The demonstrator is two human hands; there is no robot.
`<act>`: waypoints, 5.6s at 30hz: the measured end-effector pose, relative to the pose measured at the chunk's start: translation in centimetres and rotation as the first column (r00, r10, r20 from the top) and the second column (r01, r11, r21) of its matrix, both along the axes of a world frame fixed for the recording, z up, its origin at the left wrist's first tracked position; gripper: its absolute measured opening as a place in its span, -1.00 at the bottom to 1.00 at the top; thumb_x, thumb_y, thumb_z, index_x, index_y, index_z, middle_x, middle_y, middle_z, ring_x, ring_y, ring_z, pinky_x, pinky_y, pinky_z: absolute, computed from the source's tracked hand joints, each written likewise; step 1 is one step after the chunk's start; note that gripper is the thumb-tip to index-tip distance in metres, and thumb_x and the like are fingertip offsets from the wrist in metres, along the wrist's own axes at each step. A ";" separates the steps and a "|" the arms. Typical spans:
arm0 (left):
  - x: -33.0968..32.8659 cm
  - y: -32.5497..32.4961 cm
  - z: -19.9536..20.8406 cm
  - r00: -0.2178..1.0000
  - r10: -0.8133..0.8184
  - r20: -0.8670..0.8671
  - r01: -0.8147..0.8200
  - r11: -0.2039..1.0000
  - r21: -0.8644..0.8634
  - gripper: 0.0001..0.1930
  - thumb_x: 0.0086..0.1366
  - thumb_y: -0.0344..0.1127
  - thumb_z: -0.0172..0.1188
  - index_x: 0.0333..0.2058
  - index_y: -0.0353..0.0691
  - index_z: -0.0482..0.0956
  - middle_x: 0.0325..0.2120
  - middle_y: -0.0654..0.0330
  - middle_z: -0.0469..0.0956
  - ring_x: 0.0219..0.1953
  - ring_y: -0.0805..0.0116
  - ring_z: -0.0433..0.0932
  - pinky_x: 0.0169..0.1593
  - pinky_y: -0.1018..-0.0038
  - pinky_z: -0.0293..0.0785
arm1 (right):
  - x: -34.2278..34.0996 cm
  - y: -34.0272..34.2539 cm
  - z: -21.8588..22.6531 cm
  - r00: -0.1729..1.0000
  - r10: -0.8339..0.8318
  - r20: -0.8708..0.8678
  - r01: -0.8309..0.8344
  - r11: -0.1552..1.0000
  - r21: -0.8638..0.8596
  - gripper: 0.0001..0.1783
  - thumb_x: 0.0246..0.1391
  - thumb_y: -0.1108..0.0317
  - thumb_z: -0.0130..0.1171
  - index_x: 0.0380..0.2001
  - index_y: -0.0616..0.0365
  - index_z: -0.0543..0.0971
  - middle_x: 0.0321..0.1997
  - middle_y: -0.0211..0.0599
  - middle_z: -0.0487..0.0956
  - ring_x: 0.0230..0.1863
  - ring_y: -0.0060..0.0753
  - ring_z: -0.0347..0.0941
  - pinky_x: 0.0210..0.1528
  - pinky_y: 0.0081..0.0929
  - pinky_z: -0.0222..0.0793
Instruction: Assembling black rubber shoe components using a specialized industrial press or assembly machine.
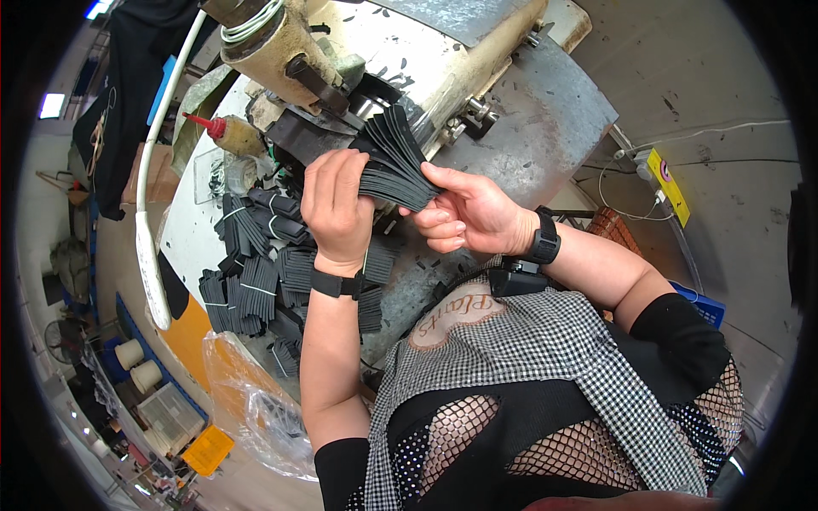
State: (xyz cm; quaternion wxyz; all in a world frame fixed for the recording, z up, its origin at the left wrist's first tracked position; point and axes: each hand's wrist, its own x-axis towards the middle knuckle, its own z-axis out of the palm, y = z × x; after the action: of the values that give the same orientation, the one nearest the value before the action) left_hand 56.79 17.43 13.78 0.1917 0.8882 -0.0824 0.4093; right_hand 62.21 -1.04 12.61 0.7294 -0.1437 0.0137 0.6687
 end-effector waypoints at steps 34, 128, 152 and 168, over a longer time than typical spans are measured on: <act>-1.3 -0.1 0.9 0.994 -0.060 -0.089 0.072 0.987 0.143 -0.55 -0.19 -0.63 0.12 -0.20 -0.23 0.59 -0.37 0.18 0.59 -0.32 0.23 0.55 -0.13 0.33 0.37 | -0.1 -0.2 0.2 1.000 0.004 0.030 -0.004 1.000 0.001 -0.39 0.31 -0.12 -0.28 -0.24 0.29 0.46 -0.67 -0.65 0.12 -0.71 -0.71 -0.06 -0.61 -0.66 -0.02; -0.4 0.0 0.1 0.999 0.035 -0.023 -0.033 0.997 0.065 -0.61 -0.18 -0.65 0.14 -0.28 -0.25 0.61 -0.34 0.15 0.55 -0.24 0.13 0.53 -0.15 0.33 0.48 | 0.0 0.1 0.0 0.995 -0.090 -0.032 0.091 0.995 0.027 -0.44 0.33 -0.05 -0.25 -0.02 0.29 0.40 -0.51 -0.53 0.32 -0.64 -0.69 0.01 -0.52 -0.65 0.02; -0.1 0.1 0.0 0.997 0.023 0.076 -0.025 0.999 0.022 -0.60 -0.22 -0.65 0.17 -0.29 -0.25 0.61 -0.36 0.16 0.52 -0.29 0.12 0.51 -0.22 0.31 0.49 | 0.2 0.1 -0.1 0.997 -0.065 -0.040 0.068 0.995 0.072 -0.41 0.34 -0.04 -0.29 -0.03 0.35 0.40 -0.52 -0.50 0.33 -0.65 -0.69 0.02 -0.51 -0.63 0.02; 0.6 0.5 0.3 0.999 -0.010 0.039 0.007 0.997 0.072 -0.62 -0.25 -0.61 0.14 -0.32 -0.24 0.59 -0.39 0.17 0.51 -0.31 0.14 0.49 -0.24 0.30 0.43 | 0.4 0.1 -0.5 0.996 -0.062 -0.061 0.069 0.992 0.108 -0.44 0.33 -0.03 -0.25 -0.05 0.33 0.41 -0.51 -0.50 0.36 -0.64 -0.69 0.02 -0.51 -0.64 0.03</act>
State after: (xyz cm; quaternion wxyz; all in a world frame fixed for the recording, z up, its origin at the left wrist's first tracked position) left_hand 57.42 17.90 14.07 0.1598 0.8860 -0.1045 0.4225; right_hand 62.59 -0.96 12.11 0.7571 -0.0835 0.0023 0.6479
